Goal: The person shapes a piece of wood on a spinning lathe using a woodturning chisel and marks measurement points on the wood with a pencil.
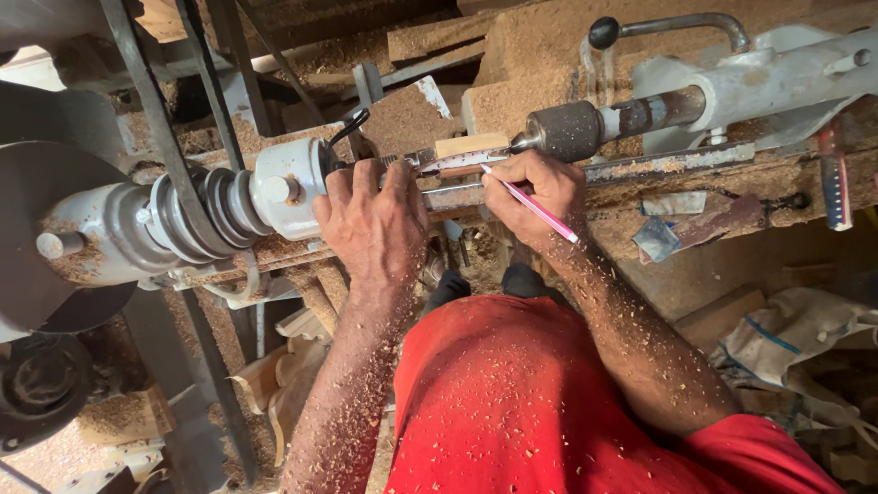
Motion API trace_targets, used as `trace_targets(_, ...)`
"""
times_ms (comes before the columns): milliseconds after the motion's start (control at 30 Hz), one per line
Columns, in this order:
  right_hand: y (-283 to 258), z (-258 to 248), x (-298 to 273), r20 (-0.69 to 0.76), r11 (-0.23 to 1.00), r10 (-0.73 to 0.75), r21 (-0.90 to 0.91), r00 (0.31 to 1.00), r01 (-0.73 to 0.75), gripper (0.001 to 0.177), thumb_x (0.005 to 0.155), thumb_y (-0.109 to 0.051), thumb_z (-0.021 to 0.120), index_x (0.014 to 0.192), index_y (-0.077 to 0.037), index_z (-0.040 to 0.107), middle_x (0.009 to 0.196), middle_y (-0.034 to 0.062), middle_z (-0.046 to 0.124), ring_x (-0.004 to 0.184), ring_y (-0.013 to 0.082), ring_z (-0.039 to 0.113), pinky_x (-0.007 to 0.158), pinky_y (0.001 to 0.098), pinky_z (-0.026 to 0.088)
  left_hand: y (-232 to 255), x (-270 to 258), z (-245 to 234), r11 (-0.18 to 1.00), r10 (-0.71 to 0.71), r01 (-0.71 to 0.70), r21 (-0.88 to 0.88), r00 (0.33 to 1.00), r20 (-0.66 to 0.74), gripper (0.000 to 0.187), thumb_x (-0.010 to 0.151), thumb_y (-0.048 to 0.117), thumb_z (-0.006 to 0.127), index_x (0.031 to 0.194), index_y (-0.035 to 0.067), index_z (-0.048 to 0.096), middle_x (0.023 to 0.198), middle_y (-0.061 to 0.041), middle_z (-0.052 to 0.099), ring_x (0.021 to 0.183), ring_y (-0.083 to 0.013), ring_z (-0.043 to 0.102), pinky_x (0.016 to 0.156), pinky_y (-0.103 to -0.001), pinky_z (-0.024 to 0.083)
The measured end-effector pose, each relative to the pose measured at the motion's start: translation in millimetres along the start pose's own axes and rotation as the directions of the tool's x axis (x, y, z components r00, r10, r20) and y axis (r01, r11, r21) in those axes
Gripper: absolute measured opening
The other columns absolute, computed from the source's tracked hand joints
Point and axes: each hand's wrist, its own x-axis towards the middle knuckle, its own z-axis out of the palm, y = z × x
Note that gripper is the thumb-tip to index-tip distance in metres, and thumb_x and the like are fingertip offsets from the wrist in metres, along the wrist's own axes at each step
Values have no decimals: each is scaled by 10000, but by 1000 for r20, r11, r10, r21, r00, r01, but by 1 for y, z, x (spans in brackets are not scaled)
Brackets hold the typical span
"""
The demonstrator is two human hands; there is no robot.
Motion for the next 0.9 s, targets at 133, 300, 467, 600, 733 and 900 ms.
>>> trace_targets(133, 2, -1, 1, 13, 999, -31, -9, 999, 31, 166, 881, -64, 815, 901, -30, 654, 887, 110, 745, 779, 183, 739, 711, 320, 580, 1, 0, 0, 1000, -10, 10, 3, 1000, 28, 227, 882, 260, 763, 1086, 164, 752, 1100, -69, 657, 999, -286, 567, 792, -455, 404)
trace_targets(300, 2, -1, -1, 2, 1000, -3, 1, 1000, 3, 153, 885, -55, 810, 913, -30, 661, 874, 105, 742, 771, 177, 737, 706, 316, 579, 0, 0, 1, 1000, -7, 7, -1, 1000, 6, 236, 869, 258, 764, 1086, 166, 755, 1108, -70, 658, 991, -284, 566, 786, -451, 403)
trace_targets(467, 11, 3, -4, -29, 998, -15, 60, 999, 16, 140, 891, -38, 802, 903, -31, 663, 852, 107, 741, 740, 163, 719, 687, 309, 581, 1, -1, 2, 1000, -3, 2, -16, 999, -40, 229, 877, 250, 766, 1094, 176, 755, 1099, -54, 653, 996, -275, 565, 801, -448, 404)
trace_targets(600, 12, 16, 5, 60, 981, -37, 191, 998, 25, 119, 917, -48, 772, 884, -44, 658, 780, 75, 740, 658, 124, 740, 603, 287, 573, 1, -1, 4, 1000, -7, 7, 3, 1000, -25, 238, 869, 263, 769, 1090, 174, 760, 1067, -58, 647, 953, -268, 557, 766, -445, 396)
trace_targets(733, -10, 12, 8, 69, 994, -99, 55, 993, 95, 161, 892, -49, 798, 902, -26, 639, 861, 116, 736, 754, 189, 747, 683, 324, 593, 2, -1, 4, 1000, -6, 6, 12, 999, -47, 222, 866, 261, 765, 1074, 182, 759, 1054, -41, 645, 963, -263, 559, 776, -443, 401)
trace_targets(900, -16, 13, 12, 75, 992, -114, 62, 991, 109, 156, 890, -50, 800, 906, -35, 646, 889, 114, 749, 784, 205, 757, 712, 328, 595, 1, -1, 4, 1000, -22, 22, 1, 999, -44, 181, 888, 257, 757, 1053, 181, 758, 1018, -35, 636, 958, -265, 558, 773, -441, 398)
